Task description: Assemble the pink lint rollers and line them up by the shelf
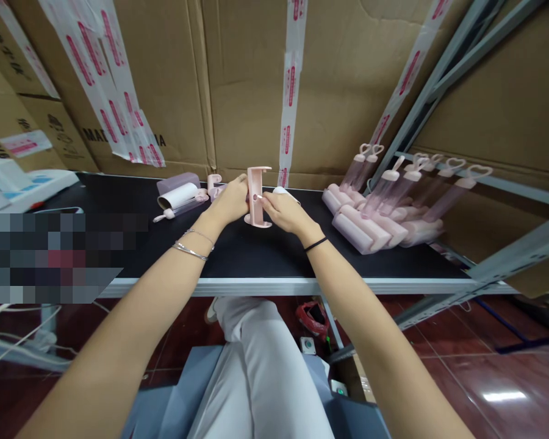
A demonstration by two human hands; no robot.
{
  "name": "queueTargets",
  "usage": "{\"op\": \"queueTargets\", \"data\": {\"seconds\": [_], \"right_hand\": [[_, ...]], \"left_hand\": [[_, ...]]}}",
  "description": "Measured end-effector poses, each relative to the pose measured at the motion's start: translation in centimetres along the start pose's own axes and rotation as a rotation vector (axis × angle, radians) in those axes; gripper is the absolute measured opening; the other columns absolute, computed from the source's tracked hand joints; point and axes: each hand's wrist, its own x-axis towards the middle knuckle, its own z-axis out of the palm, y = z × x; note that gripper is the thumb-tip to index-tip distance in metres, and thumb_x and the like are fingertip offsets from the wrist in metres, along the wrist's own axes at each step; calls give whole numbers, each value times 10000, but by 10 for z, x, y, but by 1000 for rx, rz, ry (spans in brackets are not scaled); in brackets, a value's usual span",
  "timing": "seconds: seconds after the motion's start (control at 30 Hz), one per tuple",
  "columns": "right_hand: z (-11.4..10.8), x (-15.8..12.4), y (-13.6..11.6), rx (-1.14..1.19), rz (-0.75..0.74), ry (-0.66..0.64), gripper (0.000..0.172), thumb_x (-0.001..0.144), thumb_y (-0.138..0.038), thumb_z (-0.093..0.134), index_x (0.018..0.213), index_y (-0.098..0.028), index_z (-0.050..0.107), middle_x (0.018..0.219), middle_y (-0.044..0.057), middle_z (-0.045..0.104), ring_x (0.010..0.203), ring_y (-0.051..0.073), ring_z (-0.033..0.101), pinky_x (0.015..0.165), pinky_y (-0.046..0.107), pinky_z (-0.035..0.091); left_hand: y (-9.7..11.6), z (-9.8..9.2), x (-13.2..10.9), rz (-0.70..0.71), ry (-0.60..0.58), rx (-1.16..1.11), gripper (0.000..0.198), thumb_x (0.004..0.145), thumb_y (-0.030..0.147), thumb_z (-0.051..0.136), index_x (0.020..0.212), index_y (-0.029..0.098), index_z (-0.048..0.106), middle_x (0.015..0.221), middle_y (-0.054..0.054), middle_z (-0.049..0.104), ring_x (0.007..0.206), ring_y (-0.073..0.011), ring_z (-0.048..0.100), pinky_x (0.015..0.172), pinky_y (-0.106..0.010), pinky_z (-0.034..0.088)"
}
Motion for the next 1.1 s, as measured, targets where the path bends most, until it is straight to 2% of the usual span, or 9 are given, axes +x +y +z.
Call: {"op": "queueTargets", "data": {"seconds": [0.3,0.47,0.6,0.8,1.0,1.1], "right_hand": [[-10,-4,-9,-205,56,-96,435,1023,-320,271,928,-158,663,978,104,729,884,200,655,706,280,338],[-6,-4,-10,-241,70,-108,453,1024,-329,244,1031,-161,665,1040,110,730,938,230,675,733,294,370],[-3,-3,-9,-275,69,-115,475,1018,-339,226,1029,-157,665,1033,123,729,929,259,687,727,313,390],[-5,-4,-13,-366,35,-155,422,988,-259,260,1025,-120,656,979,170,728,907,298,703,679,327,417],[-7,-5,-17,-375,70,-143,473,999,-401,272,1049,-137,661,1005,175,728,932,315,705,703,346,469],[-7,-5,-18,-373,81,-138,502,982,-486,310,1055,-138,664,982,185,729,934,324,708,706,352,487]], "left_hand": [[11,-8,0,-131,-100,-21,118,802,159,508,850,136,613,974,-120,654,886,-215,629,835,-313,495],[9,-7,0,-133,-140,13,126,810,178,496,821,146,618,936,-108,668,865,-206,626,807,-301,489],[8,-4,-1,-107,-140,9,138,806,193,480,785,148,608,894,-107,665,812,-202,621,772,-306,489],[11,-2,-4,-118,-160,42,148,793,161,469,766,148,613,882,-107,668,836,-198,613,802,-308,489],[15,-1,-2,-206,-134,48,155,807,195,481,825,153,630,960,-135,690,893,-227,637,815,-319,496],[14,-1,-2,-197,-138,42,172,794,167,491,860,131,646,963,-141,696,902,-236,644,824,-330,495]]}}
